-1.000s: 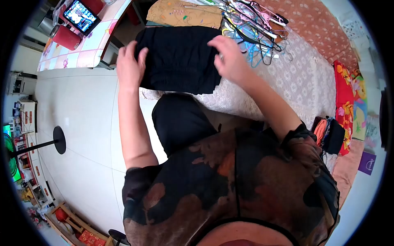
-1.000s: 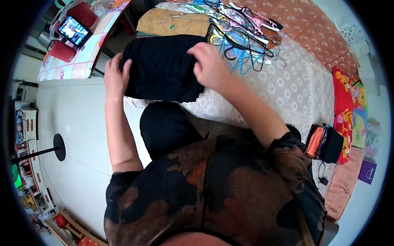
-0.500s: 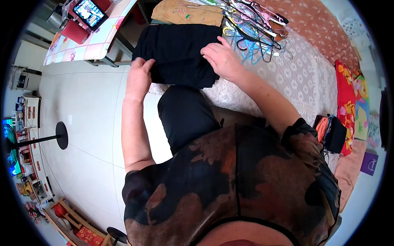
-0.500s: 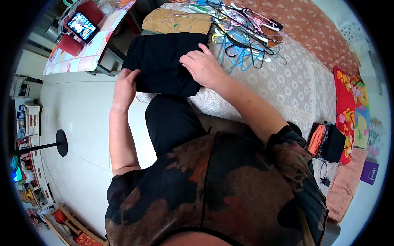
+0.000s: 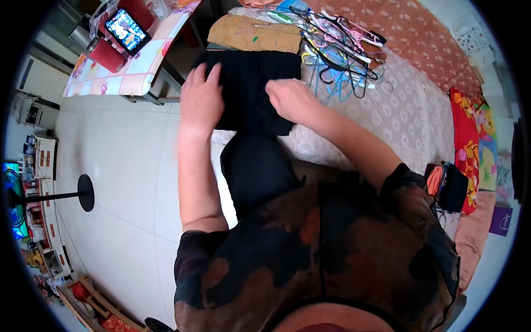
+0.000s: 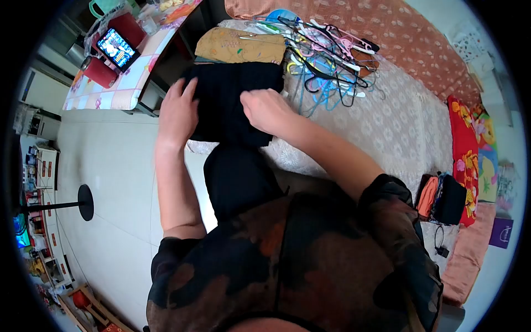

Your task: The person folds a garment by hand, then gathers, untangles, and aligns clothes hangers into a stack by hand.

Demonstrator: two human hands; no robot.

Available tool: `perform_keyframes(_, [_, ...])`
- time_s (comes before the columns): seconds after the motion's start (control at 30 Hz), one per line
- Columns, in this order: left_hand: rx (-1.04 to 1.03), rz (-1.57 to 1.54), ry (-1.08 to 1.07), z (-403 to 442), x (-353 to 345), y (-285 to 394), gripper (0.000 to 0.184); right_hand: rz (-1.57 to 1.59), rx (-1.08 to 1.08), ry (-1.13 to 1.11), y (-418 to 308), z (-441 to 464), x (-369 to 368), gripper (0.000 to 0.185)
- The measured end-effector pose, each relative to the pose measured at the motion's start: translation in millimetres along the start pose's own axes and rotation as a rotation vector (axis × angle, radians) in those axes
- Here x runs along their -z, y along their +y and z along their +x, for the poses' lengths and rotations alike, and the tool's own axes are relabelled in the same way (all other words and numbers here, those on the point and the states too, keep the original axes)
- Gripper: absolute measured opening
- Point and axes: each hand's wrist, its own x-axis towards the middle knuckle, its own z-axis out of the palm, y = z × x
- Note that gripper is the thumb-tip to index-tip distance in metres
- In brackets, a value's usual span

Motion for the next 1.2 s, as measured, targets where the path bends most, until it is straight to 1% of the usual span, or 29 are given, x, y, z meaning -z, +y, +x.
perform_keyframes(0.07, [-0.063,-0.104,0.166,40,-10,18,0.049,0.049,-0.130,0.298,-11,26,9,0.008])
perform_keyframes(0.1, [-0.051,-0.157,0.200,57,-23,26,0.049,0.050,-0.122,0.303,-7,37,4,0.008])
perform_keyframes(0.17, [-0.030,-0.147,0.165,76,-52,35,0.050,-0.038,-0.148,0.527,12,60,-16,0.013])
perform_keyframes(0.2, [-0.018,-0.140,0.125,80,-65,33,0.050,-0.012,-0.242,0.395,23,63,-25,0.033])
perform_keyframes(0.23, [-0.007,-0.136,0.078,80,-81,30,0.051,-0.008,-0.247,0.397,32,56,-42,0.033])
perform_keyframes(0.3, [0.205,0.024,-0.297,63,-124,-5,0.059,-0.242,-0.488,0.302,43,32,-73,0.060])
perform_keyframes(0.33, [0.375,-0.073,-0.379,53,-178,-36,0.067,-0.225,-0.607,0.169,43,26,-71,0.078])
perform_keyframes(0.37, [0.422,0.004,-0.427,52,-158,-34,0.071,-0.226,-0.608,0.169,42,26,-72,0.078])
perform_keyframes(0.43, [0.531,-0.003,-0.411,53,-155,-39,0.073,-0.204,-0.641,0.264,42,22,-75,0.078])
perform_keyframes(0.47, [0.583,0.019,-0.408,55,-154,-40,0.073,-0.202,-0.648,0.255,44,20,-75,0.078])
perform_keyframes(0.5, [0.641,0.031,-0.387,58,-154,-42,0.070,-0.154,-0.663,0.231,48,23,-73,0.081])
perform_keyframes(0.57, [0.785,-0.086,-0.294,65,-157,-57,0.066,-0.109,-0.684,0.219,60,30,-68,0.085])
perform_keyframes(0.63, [0.944,-0.129,-0.339,84,-147,-71,0.058,0.108,-0.660,0.258,81,37,-57,0.082])
perform_keyframes(0.67, [0.894,-0.157,-0.381,94,-146,-88,0.057,0.152,-0.685,0.281,95,43,-49,0.076])
perform_keyframes(0.7, [0.846,-0.183,-0.425,103,-149,-104,0.055,0.175,-0.730,0.294,112,50,-43,0.062])
perform_keyframes(0.77, [0.809,-0.124,-0.492,121,-149,-117,0.055,0.227,-0.847,0.266,135,63,-32,0.046])
perform_keyframes(0.8, [0.828,-0.081,-0.564,129,-149,-117,0.050,0.230,-0.846,0.267,147,65,-35,0.046])
perform_keyframes(0.83, [0.826,-0.079,-0.560,131,-157,-123,0.050,0.174,-0.787,0.158,158,66,-41,0.042])
perform_keyframes(0.87, [0.734,-0.030,-0.671,131,-166,-127,0.048,0.116,-0.727,0.051,169,66,-47,0.039])
perform_keyframes(0.9, [0.639,0.018,-0.781,133,-164,-123,0.046,0.114,-0.727,0.056,166,67,-40,0.039])
perform_keyframes(0.93, [0.635,0.035,-0.689,131,-163,-119,0.038,0.130,-0.713,0.049,164,66,-34,0.037])
perform_keyframes(0.97, [0.630,0.036,-0.690,128,-160,-118,0.038,0.148,-0.702,0.041,162,65,-30,0.036])
perform_keyframes(1.0, [0.635,-0.037,-0.523,124,-159,-118,0.035,0.179,-0.665,0.126,166,62,-31,0.029])
perform_keyframes(1.03, [0.640,-0.109,-0.359,119,-158,-116,0.032,0.182,-0.673,0.124,169,58,-33,0.029])
perform_keyframes(1.07, [0.613,-0.151,-0.216,113,-157,-118,0.028,0.203,-0.563,0.280,174,55,-34,0.026])
perform_keyframes(1.1, [0.648,-0.185,-0.122,110,-152,-115,0.028,0.222,-0.447,0.432,173,53,-33,0.022])
perform_keyframes(1.13, [0.568,-0.156,0.072,102,-156,-118,0.029,0.316,-0.428,0.491,169,50,-30,0.021])
perform_keyframes(1.17, [0.482,-0.126,0.268,95,-158,-122,0.032,0.316,-0.426,0.490,168,48,-30,0.021])
perform_keyframes(1.2, [0.417,-0.162,0.361,91,-152,-120,0.033,0.561,-0.531,0.491,168,45,-30,0.022])
